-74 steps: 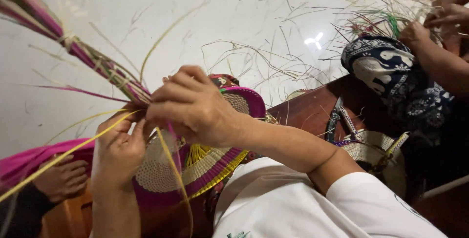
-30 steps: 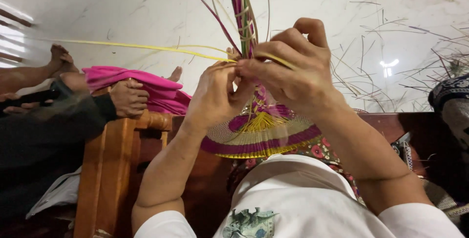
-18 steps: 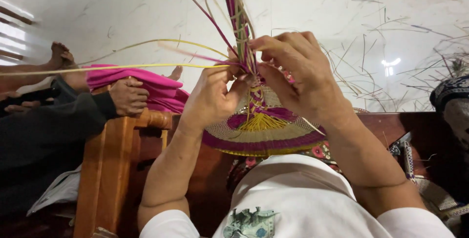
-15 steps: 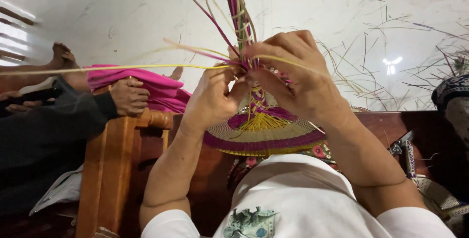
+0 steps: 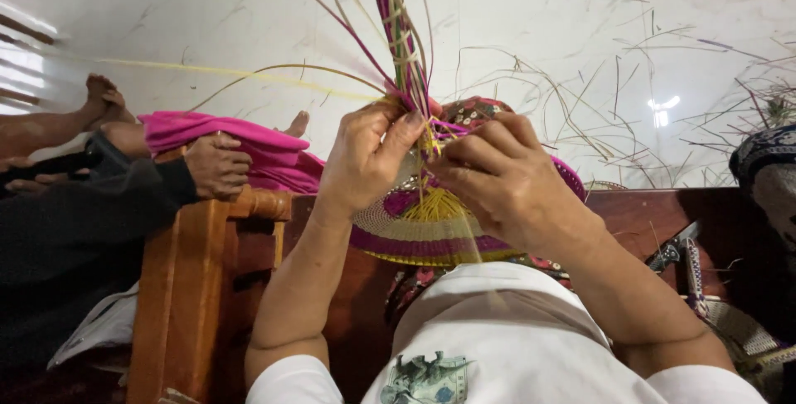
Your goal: A person is weaving a decorative handle onto a traditional woven fan using thin, colored strips of material.
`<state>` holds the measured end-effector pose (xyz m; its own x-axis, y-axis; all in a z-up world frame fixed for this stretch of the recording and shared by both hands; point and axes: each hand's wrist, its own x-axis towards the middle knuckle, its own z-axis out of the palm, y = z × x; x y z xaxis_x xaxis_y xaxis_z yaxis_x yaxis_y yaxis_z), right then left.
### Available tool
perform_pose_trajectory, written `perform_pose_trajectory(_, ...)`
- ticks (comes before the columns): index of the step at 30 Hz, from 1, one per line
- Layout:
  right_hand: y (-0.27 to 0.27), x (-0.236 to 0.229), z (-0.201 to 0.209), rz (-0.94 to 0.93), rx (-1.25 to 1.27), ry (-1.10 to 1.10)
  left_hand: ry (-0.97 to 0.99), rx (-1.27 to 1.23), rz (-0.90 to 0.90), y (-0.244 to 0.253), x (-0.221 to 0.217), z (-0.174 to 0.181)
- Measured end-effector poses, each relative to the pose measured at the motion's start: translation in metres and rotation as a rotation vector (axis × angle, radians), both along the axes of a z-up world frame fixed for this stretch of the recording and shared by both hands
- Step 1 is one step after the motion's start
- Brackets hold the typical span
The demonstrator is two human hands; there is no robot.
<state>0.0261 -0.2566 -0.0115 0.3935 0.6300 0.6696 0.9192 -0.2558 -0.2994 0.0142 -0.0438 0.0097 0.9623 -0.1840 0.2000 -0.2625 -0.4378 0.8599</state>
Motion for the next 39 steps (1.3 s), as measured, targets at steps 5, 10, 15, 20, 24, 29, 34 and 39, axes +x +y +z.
perform_pose_trajectory(5,-0.001,0.011,0.014,-0.119,0.044,0.004,-0.202,0.132,0.024,-0.006,-0.003,-0.005)
perform_pose_trajectory(10,0.009,0.021,0.013,-0.164,0.072,0.011,-0.256,0.218,0.015,-0.007,-0.004,-0.008)
perform_pose_trajectory(15,0.003,0.028,0.014,-0.088,0.074,0.086,-0.306,0.26,0.049,-0.008,-0.004,-0.017)
perform_pose_trajectory(20,0.002,0.037,-0.003,0.312,0.401,0.745,-0.412,0.192,0.041,-0.013,0.0,-0.007)
perform_pose_trajectory(24,0.003,0.039,0.018,0.394,0.571,1.081,-0.441,0.25,0.052,-0.012,0.003,-0.036)
perform_pose_trajectory(29,-0.017,0.031,0.044,0.635,0.953,1.151,-0.04,0.292,0.155,-0.021,0.013,-0.025)
perform_pose_trajectory(34,-0.044,0.039,0.05,0.408,0.558,0.784,-0.032,0.021,0.121,0.017,0.028,-0.033)
perform_pose_trajectory(39,-0.029,0.029,0.017,-0.413,-0.549,0.531,-0.143,-0.092,-0.06,0.034,0.022,-0.011)
